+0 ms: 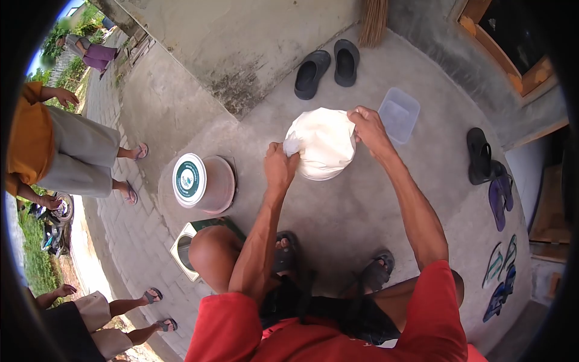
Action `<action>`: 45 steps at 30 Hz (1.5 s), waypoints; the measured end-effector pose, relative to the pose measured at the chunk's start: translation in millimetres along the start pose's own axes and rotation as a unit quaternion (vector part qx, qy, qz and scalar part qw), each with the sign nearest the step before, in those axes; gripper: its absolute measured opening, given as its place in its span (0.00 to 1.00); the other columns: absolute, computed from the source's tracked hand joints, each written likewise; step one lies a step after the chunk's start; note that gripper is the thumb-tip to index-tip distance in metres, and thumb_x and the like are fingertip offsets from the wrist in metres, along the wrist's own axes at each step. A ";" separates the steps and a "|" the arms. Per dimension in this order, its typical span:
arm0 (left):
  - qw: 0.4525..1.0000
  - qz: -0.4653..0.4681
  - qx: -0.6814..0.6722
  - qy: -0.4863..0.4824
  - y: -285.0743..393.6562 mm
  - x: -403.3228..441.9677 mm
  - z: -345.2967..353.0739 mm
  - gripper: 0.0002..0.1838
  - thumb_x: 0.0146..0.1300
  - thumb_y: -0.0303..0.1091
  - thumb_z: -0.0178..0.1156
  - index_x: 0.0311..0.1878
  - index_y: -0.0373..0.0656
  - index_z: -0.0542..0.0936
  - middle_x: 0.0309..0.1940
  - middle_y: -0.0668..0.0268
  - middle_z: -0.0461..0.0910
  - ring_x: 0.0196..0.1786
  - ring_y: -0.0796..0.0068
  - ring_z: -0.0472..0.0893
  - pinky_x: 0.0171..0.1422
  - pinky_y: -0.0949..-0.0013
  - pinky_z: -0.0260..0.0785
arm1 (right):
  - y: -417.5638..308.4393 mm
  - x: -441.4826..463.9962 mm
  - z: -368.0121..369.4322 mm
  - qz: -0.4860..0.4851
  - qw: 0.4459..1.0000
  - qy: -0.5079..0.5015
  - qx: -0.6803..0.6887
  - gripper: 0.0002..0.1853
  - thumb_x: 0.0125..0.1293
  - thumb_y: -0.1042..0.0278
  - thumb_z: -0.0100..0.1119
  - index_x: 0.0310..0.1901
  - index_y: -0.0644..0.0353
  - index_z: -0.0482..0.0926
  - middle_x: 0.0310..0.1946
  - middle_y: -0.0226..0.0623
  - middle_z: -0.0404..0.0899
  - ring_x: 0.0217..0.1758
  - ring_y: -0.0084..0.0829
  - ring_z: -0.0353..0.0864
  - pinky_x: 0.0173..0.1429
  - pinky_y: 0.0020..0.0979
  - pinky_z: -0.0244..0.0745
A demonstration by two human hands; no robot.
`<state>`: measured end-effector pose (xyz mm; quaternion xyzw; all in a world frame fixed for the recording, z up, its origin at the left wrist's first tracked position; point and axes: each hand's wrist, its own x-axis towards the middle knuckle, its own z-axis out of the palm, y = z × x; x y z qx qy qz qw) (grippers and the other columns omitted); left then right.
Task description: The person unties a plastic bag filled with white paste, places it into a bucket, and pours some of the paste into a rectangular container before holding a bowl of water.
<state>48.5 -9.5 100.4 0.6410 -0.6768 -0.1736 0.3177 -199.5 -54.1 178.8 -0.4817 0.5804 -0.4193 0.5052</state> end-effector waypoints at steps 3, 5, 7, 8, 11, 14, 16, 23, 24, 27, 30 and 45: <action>1.000 0.002 0.017 0.008 -9.1 7.3 11.4 0.14 0.58 0.35 0.64 0.42 0.33 0.80 0.39 0.50 0.77 0.42 0.47 0.77 0.47 0.50 0.70 | 15.4 7.5 7.1 -0.042 0.991 0.036 -0.122 0.18 0.70 0.60 0.54 0.27 0.66 0.70 0.19 0.38 0.69 0.21 0.28 0.66 0.31 0.36 0.66; 1.000 -0.009 0.003 0.017 -7.6 2.1 12.0 0.15 0.58 0.35 0.65 0.42 0.33 0.80 0.39 0.50 0.77 0.42 0.48 0.77 0.47 0.51 0.70 | 26.2 10.4 11.8 -0.063 0.989 0.044 -0.125 0.17 0.70 0.61 0.54 0.26 0.63 0.68 0.18 0.32 0.66 0.21 0.23 0.64 0.28 0.33 0.62; 0.999 -0.019 -0.011 0.026 -0.7 0.4 8.7 0.15 0.58 0.35 0.65 0.42 0.33 0.80 0.39 0.50 0.76 0.42 0.48 0.77 0.47 0.51 0.70 | 19.9 8.3 14.8 -0.044 0.991 0.038 -0.118 0.18 0.70 0.62 0.54 0.24 0.61 0.67 0.18 0.26 0.64 0.22 0.19 0.63 0.27 0.30 0.60; 0.998 -0.033 -0.032 0.031 3.1 -2.3 8.1 0.15 0.58 0.34 0.65 0.43 0.33 0.80 0.40 0.50 0.76 0.43 0.49 0.77 0.48 0.52 0.70 | 17.2 7.5 16.8 -0.043 0.991 0.038 -0.117 0.18 0.70 0.62 0.54 0.24 0.61 0.67 0.18 0.26 0.64 0.22 0.19 0.63 0.27 0.30 0.60; 0.997 -0.031 -0.055 0.047 2.8 -4.8 12.2 0.16 0.57 0.32 0.66 0.46 0.33 0.80 0.42 0.51 0.76 0.45 0.51 0.76 0.51 0.54 0.68 | 15.0 9.0 19.1 0.014 0.996 0.023 -0.090 0.18 0.70 0.61 0.55 0.25 0.63 0.67 0.19 0.29 0.66 0.25 0.21 0.66 0.31 0.33 0.63; 0.997 -0.017 -0.043 0.062 2.0 -6.6 15.6 0.20 0.55 0.29 0.66 0.52 0.36 0.78 0.46 0.51 0.75 0.50 0.51 0.74 0.56 0.54 0.65 | 19.4 15.6 18.0 -0.032 0.977 0.025 -0.208 0.16 0.68 0.59 0.53 0.33 0.67 0.75 0.25 0.50 0.78 0.30 0.45 0.80 0.41 0.45 0.71; 0.998 -0.019 -0.030 0.061 14.5 -5.8 13.3 0.24 0.53 0.26 0.65 0.56 0.38 0.76 0.49 0.51 0.75 0.54 0.51 0.73 0.59 0.53 0.63 | 15.2 14.1 19.7 -0.054 0.943 -0.006 -0.327 0.16 0.69 0.59 0.50 0.36 0.66 0.77 0.31 0.54 0.82 0.37 0.54 0.82 0.45 0.49 0.72; 0.980 0.199 -0.003 -0.027 63.4 22.8 19.4 0.28 0.54 0.31 0.65 0.60 0.43 0.73 0.61 0.54 0.71 0.64 0.52 0.70 0.67 0.52 0.58 | 30.7 24.6 22.7 -0.065 0.940 -0.027 -0.334 0.17 0.69 0.59 0.48 0.39 0.65 0.78 0.34 0.54 0.83 0.41 0.55 0.82 0.48 0.50 0.73; 0.974 0.223 0.004 -0.031 61.7 25.3 24.9 0.25 0.56 0.34 0.67 0.57 0.44 0.75 0.60 0.56 0.72 0.64 0.52 0.71 0.67 0.53 0.59 | 30.8 27.8 21.6 -0.045 0.951 -0.037 -0.304 0.17 0.69 0.59 0.48 0.39 0.66 0.78 0.34 0.54 0.83 0.40 0.54 0.83 0.48 0.49 0.73; 0.971 0.238 0.010 -0.025 52.6 35.1 30.2 0.20 0.55 0.38 0.70 0.49 0.43 0.77 0.56 0.59 0.75 0.60 0.54 0.73 0.64 0.54 0.61 | 24.8 34.8 4.6 0.005 0.965 -0.052 -0.255 0.17 0.69 0.59 0.48 0.37 0.66 0.78 0.35 0.53 0.84 0.41 0.51 0.83 0.48 0.48 0.73; 0.969 0.242 0.029 -0.040 51.5 35.3 28.1 0.18 0.54 0.37 0.71 0.45 0.43 0.78 0.52 0.60 0.77 0.57 0.55 0.74 0.61 0.53 0.63 | 19.3 39.6 -9.4 0.024 0.964 -0.054 -0.259 0.17 0.68 0.60 0.49 0.36 0.67 0.80 0.34 0.51 0.84 0.40 0.48 0.84 0.49 0.45 0.74; 0.983 0.161 0.029 -0.085 63.2 47.1 11.5 0.23 0.60 0.40 0.68 0.55 0.42 0.76 0.49 0.58 0.78 0.54 0.54 0.77 0.60 0.54 0.63 | 52.6 19.9 -5.0 0.108 0.984 0.015 0.138 0.08 0.69 0.68 0.58 0.40 0.66 0.80 0.30 0.33 0.81 0.28 0.20 0.76 0.33 0.25 0.73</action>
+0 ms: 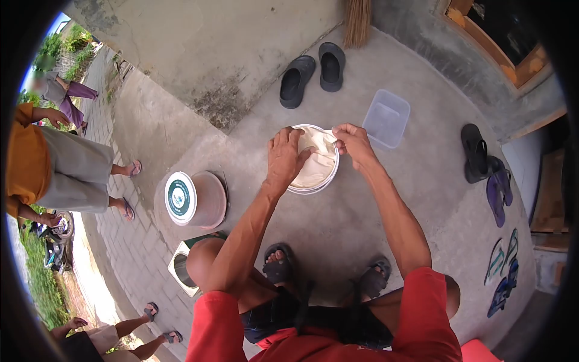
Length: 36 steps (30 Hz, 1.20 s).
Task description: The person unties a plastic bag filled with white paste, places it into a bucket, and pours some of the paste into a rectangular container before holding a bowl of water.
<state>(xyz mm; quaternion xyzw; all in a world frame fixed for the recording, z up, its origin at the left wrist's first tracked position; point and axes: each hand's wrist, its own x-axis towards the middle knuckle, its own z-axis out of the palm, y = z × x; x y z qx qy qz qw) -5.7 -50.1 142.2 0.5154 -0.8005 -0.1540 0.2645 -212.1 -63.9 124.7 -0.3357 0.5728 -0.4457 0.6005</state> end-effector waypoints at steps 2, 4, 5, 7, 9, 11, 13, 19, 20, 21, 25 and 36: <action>0.996 -0.069 0.025 0.042 -6.2 -19.3 -6.7 0.23 0.61 0.41 0.67 0.56 0.41 0.75 0.47 0.56 0.76 0.52 0.52 0.75 0.58 0.53 0.64 | -1.3 -0.1 3.3 -0.023 0.995 0.020 -0.100 0.12 0.70 0.64 0.57 0.40 0.66 0.80 0.32 0.37 0.82 0.30 0.25 0.79 0.37 0.30 0.75; 0.996 -0.090 0.004 0.024 -13.3 -25.8 -5.8 0.23 0.61 0.40 0.67 0.55 0.40 0.74 0.47 0.55 0.76 0.52 0.52 0.75 0.57 0.53 0.66 | -7.8 -6.5 15.7 -0.047 0.979 0.035 -0.194 0.15 0.72 0.60 0.55 0.41 0.67 0.80 0.33 0.40 0.83 0.32 0.30 0.82 0.41 0.35 0.77; 0.994 -0.106 -0.024 0.007 -16.0 -27.8 -4.8 0.22 0.62 0.39 0.66 0.55 0.40 0.74 0.47 0.55 0.76 0.51 0.52 0.75 0.56 0.52 0.67 | -14.0 -9.2 18.3 -0.061 0.942 0.049 -0.327 0.18 0.72 0.57 0.53 0.40 0.67 0.80 0.33 0.44 0.84 0.35 0.36 0.83 0.45 0.39 0.77; 0.994 -0.103 -0.010 0.026 -21.3 -32.1 1.0 0.18 0.62 0.36 0.64 0.51 0.39 0.74 0.46 0.55 0.76 0.50 0.52 0.75 0.54 0.52 0.69 | -19.0 -8.1 20.0 -0.076 0.884 0.065 -0.457 0.21 0.72 0.53 0.51 0.40 0.67 0.80 0.34 0.48 0.85 0.39 0.43 0.85 0.48 0.44 0.76; 0.987 -0.126 -0.033 0.091 -21.1 -41.0 7.9 0.15 0.58 0.30 0.65 0.46 0.40 0.74 0.43 0.57 0.76 0.49 0.52 0.75 0.54 0.53 0.67 | -15.8 -2.9 19.6 -0.117 0.833 0.014 -0.541 0.22 0.71 0.51 0.50 0.38 0.65 0.82 0.35 0.53 0.84 0.44 0.48 0.85 0.50 0.49 0.75; 0.985 -0.136 -0.054 0.090 -24.1 -50.2 9.9 0.15 0.54 0.28 0.66 0.44 0.42 0.74 0.42 0.58 0.76 0.49 0.53 0.75 0.55 0.54 0.66 | -12.9 -3.7 21.4 -0.120 0.854 0.044 -0.504 0.21 0.71 0.52 0.51 0.36 0.65 0.81 0.33 0.52 0.84 0.41 0.47 0.85 0.48 0.48 0.75; 0.982 -0.150 -0.071 0.087 -31.6 -59.8 13.9 0.16 0.50 0.25 0.67 0.42 0.43 0.73 0.40 0.60 0.76 0.50 0.54 0.74 0.56 0.55 0.65 | -3.7 0.8 25.7 -0.121 0.876 0.069 -0.462 0.20 0.70 0.54 0.52 0.34 0.66 0.81 0.31 0.51 0.83 0.38 0.46 0.85 0.47 0.47 0.74; 0.998 0.044 -0.030 0.028 -37.8 -71.2 5.0 0.20 0.46 0.26 0.66 0.46 0.45 0.75 0.47 0.66 0.78 0.55 0.60 0.73 0.60 0.55 0.61 | 9.4 2.2 16.6 -0.079 0.987 0.071 -0.120 0.20 0.69 0.59 0.57 0.23 0.65 0.71 0.18 0.33 0.70 0.23 0.25 0.65 0.32 0.34 0.63; 0.998 0.042 -0.031 0.026 -41.2 -66.6 -1.7 0.20 0.46 0.26 0.66 0.46 0.45 0.75 0.47 0.66 0.78 0.55 0.60 0.73 0.60 0.55 0.61 | 11.6 -0.9 13.5 -0.079 0.990 0.081 -0.086 0.21 0.70 0.59 0.57 0.22 0.64 0.70 0.18 0.29 0.67 0.23 0.22 0.61 0.30 0.33 0.61; 0.975 -0.046 -0.213 0.042 -46.6 -62.4 -5.6 0.19 0.52 0.32 0.64 0.49 0.44 0.76 0.48 0.64 0.79 0.55 0.60 0.75 0.60 0.58 0.63 | 15.5 -3.5 10.4 -0.077 0.992 0.091 -0.053 0.22 0.70 0.60 0.57 0.21 0.63 0.68 0.18 0.26 0.63 0.23 0.20 0.58 0.29 0.31 0.59; 0.894 -0.258 -0.366 0.012 -61.6 -37.0 6.2 0.15 0.68 0.38 0.54 0.49 0.37 0.77 0.33 0.61 0.83 0.39 0.57 0.82 0.43 0.57 0.73 | 8.5 -28.9 10.9 -0.079 0.989 0.099 -0.071 0.22 0.71 0.60 0.56 0.20 0.60 0.65 0.18 0.24 0.60 0.23 0.20 0.56 0.28 0.32 0.57; 0.795 -0.426 -0.404 -0.153 62.9 -127.0 58.1 0.17 0.68 0.27 0.52 0.51 0.30 0.57 0.35 0.46 0.78 0.25 0.66 0.83 0.23 0.66 0.80 | -24.3 -72.6 -65.0 -0.075 0.934 -0.030 -0.349 0.22 0.71 0.57 0.56 0.23 0.62 0.68 0.19 0.25 0.61 0.25 0.20 0.57 0.29 0.33 0.58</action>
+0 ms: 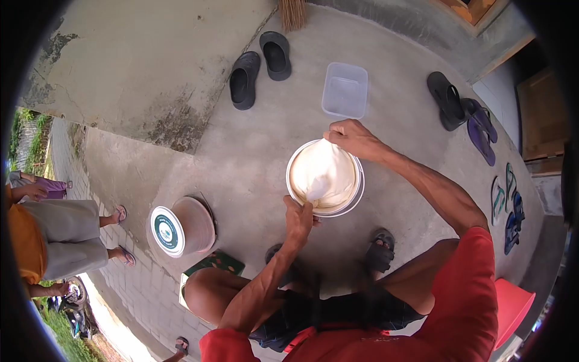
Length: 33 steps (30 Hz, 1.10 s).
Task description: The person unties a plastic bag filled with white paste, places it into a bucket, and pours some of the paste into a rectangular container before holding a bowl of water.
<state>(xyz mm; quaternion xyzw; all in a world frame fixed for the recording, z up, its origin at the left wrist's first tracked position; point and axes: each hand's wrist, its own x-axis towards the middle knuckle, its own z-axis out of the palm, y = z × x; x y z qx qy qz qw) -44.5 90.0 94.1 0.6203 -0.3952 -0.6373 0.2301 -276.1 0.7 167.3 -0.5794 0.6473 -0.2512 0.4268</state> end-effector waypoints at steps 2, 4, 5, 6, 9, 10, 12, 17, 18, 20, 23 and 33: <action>0.999 -0.024 -0.024 -0.033 -10.4 -14.9 18.8 0.17 0.68 0.26 0.52 0.51 0.31 0.56 0.35 0.47 0.77 0.24 0.68 0.82 0.22 0.66 0.80 | 2.8 -4.2 -12.3 -0.025 0.998 -0.033 -0.051 0.22 0.71 0.57 0.56 0.23 0.64 0.68 0.18 0.27 0.62 0.25 0.21 0.59 0.30 0.34 0.59; 0.989 -0.090 -0.035 -0.108 -5.3 -27.5 15.1 0.23 0.67 0.26 0.55 0.57 0.27 0.56 0.41 0.45 0.76 0.34 0.65 0.84 0.32 0.60 0.82 | 10.9 -14.6 -10.8 -0.042 0.992 -0.079 -0.086 0.20 0.72 0.58 0.54 0.27 0.65 0.70 0.20 0.35 0.67 0.24 0.28 0.64 0.32 0.39 0.63; 0.989 -0.094 -0.037 -0.106 -0.7 -25.7 7.2 0.23 0.67 0.26 0.55 0.57 0.27 0.56 0.41 0.45 0.76 0.34 0.65 0.84 0.32 0.60 0.82 | 14.0 -17.9 -9.7 -0.041 0.992 -0.084 -0.085 0.20 0.72 0.58 0.54 0.27 0.65 0.70 0.20 0.35 0.67 0.24 0.28 0.64 0.32 0.39 0.63; 0.994 0.027 0.100 -0.038 3.3 -22.5 -0.7 0.26 0.65 0.26 0.56 0.61 0.26 0.56 0.45 0.45 0.75 0.43 0.60 0.81 0.43 0.56 0.78 | 16.2 -20.1 -8.6 -0.108 0.981 -0.069 -0.148 0.19 0.72 0.58 0.53 0.28 0.65 0.71 0.22 0.39 0.69 0.25 0.33 0.67 0.34 0.41 0.64; 0.879 0.382 0.267 0.100 36.6 -0.3 -2.3 0.33 0.63 0.28 0.58 0.70 0.31 0.61 0.56 0.49 0.72 0.63 0.50 0.69 0.66 0.51 0.62 | 21.8 -26.6 -7.7 -0.166 0.970 -0.059 -0.168 0.16 0.72 0.60 0.51 0.31 0.65 0.72 0.25 0.45 0.72 0.28 0.43 0.71 0.37 0.44 0.66; 0.861 0.411 0.294 0.059 45.8 9.6 5.6 0.31 0.64 0.30 0.59 0.69 0.34 0.64 0.57 0.51 0.72 0.62 0.50 0.70 0.66 0.51 0.60 | 21.3 -28.4 -8.4 -0.157 0.977 -0.060 -0.129 0.16 0.72 0.61 0.51 0.31 0.65 0.72 0.27 0.47 0.73 0.30 0.47 0.72 0.39 0.45 0.66; 0.831 0.438 0.338 0.054 46.3 20.3 29.5 0.30 0.64 0.37 0.63 0.68 0.39 0.68 0.59 0.56 0.72 0.63 0.53 0.68 0.67 0.52 0.57 | 18.2 -33.8 -7.3 -0.148 0.978 -0.056 -0.133 0.15 0.71 0.62 0.51 0.30 0.66 0.71 0.27 0.48 0.73 0.30 0.48 0.72 0.39 0.46 0.66; 0.822 0.481 0.291 0.093 28.0 25.4 36.0 0.33 0.63 0.36 0.64 0.69 0.38 0.67 0.56 0.54 0.73 0.61 0.54 0.69 0.67 0.50 0.56 | 14.9 -49.5 15.8 -0.114 0.982 -0.043 -0.143 0.13 0.69 0.66 0.50 0.30 0.67 0.69 0.27 0.49 0.74 0.31 0.49 0.73 0.41 0.47 0.67; 0.819 0.488 0.283 0.105 29.2 24.9 35.7 0.31 0.64 0.35 0.61 0.69 0.38 0.67 0.56 0.54 0.73 0.61 0.53 0.69 0.67 0.51 0.56 | 13.8 -57.1 26.7 -0.174 0.980 -0.007 -0.092 0.13 0.69 0.67 0.49 0.31 0.68 0.70 0.28 0.50 0.74 0.32 0.50 0.74 0.42 0.47 0.68; 0.820 0.489 0.273 0.121 31.0 25.4 37.3 0.29 0.64 0.33 0.58 0.69 0.39 0.67 0.56 0.53 0.73 0.61 0.52 0.69 0.68 0.51 0.56 | 16.0 -61.9 34.2 -0.259 0.962 0.045 -0.069 0.10 0.68 0.68 0.49 0.34 0.69 0.71 0.28 0.51 0.73 0.32 0.50 0.74 0.42 0.46 0.69; 0.815 0.507 0.262 0.101 33.8 30.4 36.8 0.25 0.65 0.31 0.49 0.66 0.38 0.70 0.56 0.52 0.74 0.61 0.51 0.70 0.68 0.53 0.58 | 8.1 -47.4 4.8 -0.111 0.986 -0.009 -0.121 0.10 0.68 0.69 0.48 0.33 0.69 0.71 0.30 0.53 0.77 0.35 0.54 0.78 0.43 0.51 0.71; 0.862 0.485 0.085 0.118 33.4 31.5 41.7 0.18 0.63 0.28 0.43 0.52 0.39 0.78 0.51 0.54 0.79 0.57 0.50 0.74 0.65 0.54 0.64 | 9.8 -84.5 42.1 -0.205 0.970 -0.021 -0.129 0.11 0.68 0.69 0.53 0.30 0.67 0.67 0.27 0.52 0.70 0.30 0.53 0.70 0.37 0.47 0.67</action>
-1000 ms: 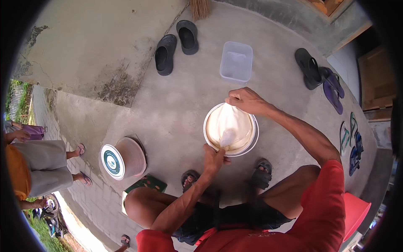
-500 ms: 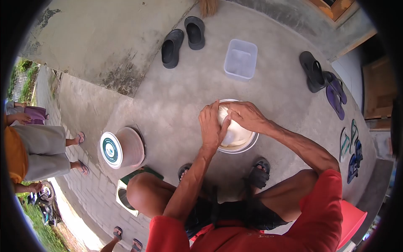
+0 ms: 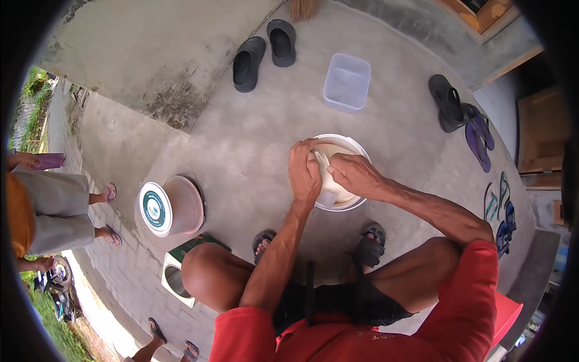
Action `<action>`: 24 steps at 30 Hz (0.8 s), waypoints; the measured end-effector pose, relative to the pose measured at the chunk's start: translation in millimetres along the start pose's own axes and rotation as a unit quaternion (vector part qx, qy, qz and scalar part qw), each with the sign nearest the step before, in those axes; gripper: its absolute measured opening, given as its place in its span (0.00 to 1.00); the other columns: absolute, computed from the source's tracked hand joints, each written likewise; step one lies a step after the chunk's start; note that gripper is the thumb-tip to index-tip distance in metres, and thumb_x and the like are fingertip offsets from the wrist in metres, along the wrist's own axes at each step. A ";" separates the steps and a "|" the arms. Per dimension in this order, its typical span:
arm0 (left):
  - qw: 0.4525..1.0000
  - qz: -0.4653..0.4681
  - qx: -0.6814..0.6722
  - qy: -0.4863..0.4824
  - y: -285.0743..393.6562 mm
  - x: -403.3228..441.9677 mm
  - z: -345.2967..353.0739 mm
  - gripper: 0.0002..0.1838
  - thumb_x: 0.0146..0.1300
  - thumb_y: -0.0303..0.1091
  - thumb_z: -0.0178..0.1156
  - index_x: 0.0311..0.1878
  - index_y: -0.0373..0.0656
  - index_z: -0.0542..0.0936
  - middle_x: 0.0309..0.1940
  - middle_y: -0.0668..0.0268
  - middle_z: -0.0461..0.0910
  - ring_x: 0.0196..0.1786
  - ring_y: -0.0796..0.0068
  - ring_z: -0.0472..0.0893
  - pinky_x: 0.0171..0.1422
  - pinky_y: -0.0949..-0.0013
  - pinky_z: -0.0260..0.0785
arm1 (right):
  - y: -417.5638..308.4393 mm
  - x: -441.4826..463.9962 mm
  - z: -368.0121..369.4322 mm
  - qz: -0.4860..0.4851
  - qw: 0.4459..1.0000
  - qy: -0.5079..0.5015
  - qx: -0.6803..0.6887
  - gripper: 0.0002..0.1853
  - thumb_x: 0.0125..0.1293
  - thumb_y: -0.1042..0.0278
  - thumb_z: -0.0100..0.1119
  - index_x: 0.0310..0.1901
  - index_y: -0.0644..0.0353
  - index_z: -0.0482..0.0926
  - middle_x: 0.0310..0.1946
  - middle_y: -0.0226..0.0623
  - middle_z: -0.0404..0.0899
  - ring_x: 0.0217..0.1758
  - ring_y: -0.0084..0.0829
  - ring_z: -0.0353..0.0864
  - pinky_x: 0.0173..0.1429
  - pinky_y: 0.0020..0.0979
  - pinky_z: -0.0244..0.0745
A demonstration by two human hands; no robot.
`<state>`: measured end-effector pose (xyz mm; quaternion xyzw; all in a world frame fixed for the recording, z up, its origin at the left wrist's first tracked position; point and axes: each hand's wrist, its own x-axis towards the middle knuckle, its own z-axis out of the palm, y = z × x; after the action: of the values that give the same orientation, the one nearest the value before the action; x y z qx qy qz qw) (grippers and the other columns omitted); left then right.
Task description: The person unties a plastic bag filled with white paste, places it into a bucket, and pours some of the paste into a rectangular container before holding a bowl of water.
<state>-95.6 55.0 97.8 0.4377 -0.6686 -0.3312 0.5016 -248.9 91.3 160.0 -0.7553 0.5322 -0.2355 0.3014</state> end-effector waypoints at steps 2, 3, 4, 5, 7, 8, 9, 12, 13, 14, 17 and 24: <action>1.000 -0.004 0.008 0.012 1.3 -0.3 -2.2 0.18 0.63 0.28 0.43 0.51 0.39 0.79 0.50 0.54 0.79 0.56 0.51 0.74 0.65 0.55 0.65 | -3.2 -2.6 3.6 0.001 1.000 0.002 0.009 0.11 0.68 0.70 0.53 0.31 0.66 0.67 0.26 0.52 0.70 0.29 0.53 0.69 0.37 0.47 0.67; 1.000 0.008 0.008 0.003 4.6 0.1 -5.1 0.18 0.63 0.27 0.43 0.51 0.39 0.79 0.50 0.55 0.80 0.56 0.51 0.74 0.65 0.55 0.65 | -4.9 -5.5 0.1 -0.013 1.000 0.002 0.014 0.11 0.68 0.70 0.53 0.31 0.66 0.67 0.26 0.51 0.69 0.28 0.53 0.68 0.37 0.47 0.67; 1.000 0.022 0.007 -0.010 6.6 0.7 -7.3 0.18 0.63 0.27 0.43 0.50 0.39 0.79 0.50 0.55 0.80 0.56 0.51 0.75 0.64 0.55 0.66 | -5.8 -8.7 -4.6 -0.026 0.999 0.004 0.019 0.11 0.68 0.70 0.53 0.31 0.66 0.67 0.25 0.51 0.69 0.28 0.52 0.68 0.36 0.46 0.66; 1.000 0.022 0.008 -0.010 4.2 2.5 -7.9 0.18 0.63 0.27 0.43 0.50 0.39 0.79 0.50 0.55 0.80 0.56 0.51 0.75 0.64 0.55 0.66 | -1.1 -5.7 -16.4 -0.011 1.000 0.016 0.013 0.11 0.68 0.69 0.53 0.31 0.67 0.68 0.26 0.51 0.71 0.28 0.52 0.71 0.37 0.46 0.68; 1.000 -0.007 -0.028 0.005 -2.3 0.7 -2.3 0.17 0.62 0.26 0.43 0.49 0.38 0.79 0.50 0.56 0.81 0.57 0.52 0.75 0.65 0.55 0.66 | 5.8 10.2 -42.1 0.070 0.997 0.034 0.015 0.12 0.69 0.68 0.52 0.31 0.68 0.68 0.25 0.50 0.72 0.27 0.47 0.70 0.36 0.44 0.68; 0.999 -0.016 -0.030 0.002 -2.2 -1.0 -2.0 0.17 0.62 0.26 0.43 0.49 0.38 0.79 0.50 0.56 0.81 0.57 0.52 0.75 0.65 0.55 0.66 | 9.0 16.5 -45.9 0.075 0.996 0.046 0.007 0.13 0.69 0.68 0.51 0.30 0.68 0.68 0.24 0.49 0.70 0.26 0.43 0.68 0.36 0.43 0.68; 0.999 -0.011 -0.030 -0.019 -2.2 -3.7 -6.5 0.17 0.62 0.26 0.43 0.49 0.37 0.79 0.51 0.56 0.81 0.58 0.52 0.75 0.65 0.56 0.66 | 12.0 19.6 -44.0 0.082 0.995 0.055 0.002 0.14 0.70 0.67 0.50 0.29 0.68 0.67 0.22 0.48 0.69 0.24 0.39 0.65 0.35 0.42 0.67; 0.998 -0.002 -0.054 -0.033 -6.2 0.7 -15.2 0.17 0.62 0.23 0.43 0.49 0.36 0.78 0.51 0.56 0.81 0.59 0.53 0.75 0.66 0.58 0.66 | 28.6 41.7 -45.5 0.160 0.980 0.119 0.025 0.15 0.70 0.66 0.49 0.28 0.68 0.67 0.19 0.45 0.65 0.23 0.33 0.60 0.33 0.41 0.65; 0.995 -0.021 -0.078 -0.055 -7.3 1.6 -17.9 0.17 0.64 0.24 0.44 0.52 0.36 0.79 0.53 0.55 0.80 0.60 0.54 0.74 0.67 0.58 0.64 | 30.7 44.7 -41.2 0.168 0.976 0.130 0.045 0.15 0.70 0.66 0.49 0.28 0.68 0.67 0.18 0.43 0.63 0.23 0.30 0.59 0.32 0.40 0.64; 0.991 -0.042 -0.101 -0.078 -8.0 -0.4 -20.3 0.18 0.67 0.25 0.45 0.55 0.37 0.79 0.54 0.55 0.79 0.62 0.56 0.73 0.68 0.59 0.63 | 33.0 41.2 -39.1 0.167 0.977 0.125 0.048 0.15 0.70 0.66 0.49 0.28 0.68 0.67 0.18 0.43 0.63 0.23 0.30 0.59 0.32 0.40 0.64; 0.991 -0.033 -0.010 -0.128 -0.1 11.6 -19.9 0.19 0.67 0.25 0.53 0.61 0.39 0.77 0.56 0.56 0.79 0.64 0.56 0.72 0.71 0.58 0.60 | 21.7 32.2 -43.7 0.148 0.986 0.067 0.034 0.14 0.70 0.66 0.50 0.29 0.67 0.68 0.19 0.43 0.65 0.24 0.30 0.61 0.33 0.40 0.65; 0.966 0.055 -0.010 -0.254 -5.6 14.4 -9.1 0.25 0.65 0.33 0.63 0.66 0.42 0.74 0.60 0.58 0.78 0.67 0.58 0.71 0.75 0.55 0.51 | 19.1 5.7 -41.3 0.138 0.989 -0.001 0.057 0.10 0.66 0.70 0.52 0.30 0.68 0.68 0.25 0.47 0.71 0.27 0.42 0.71 0.37 0.43 0.67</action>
<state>-87.1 39.6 100.9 0.2967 -0.7936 -0.4101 0.3376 -287.6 72.6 175.9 -0.6563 0.6171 -0.2210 0.3738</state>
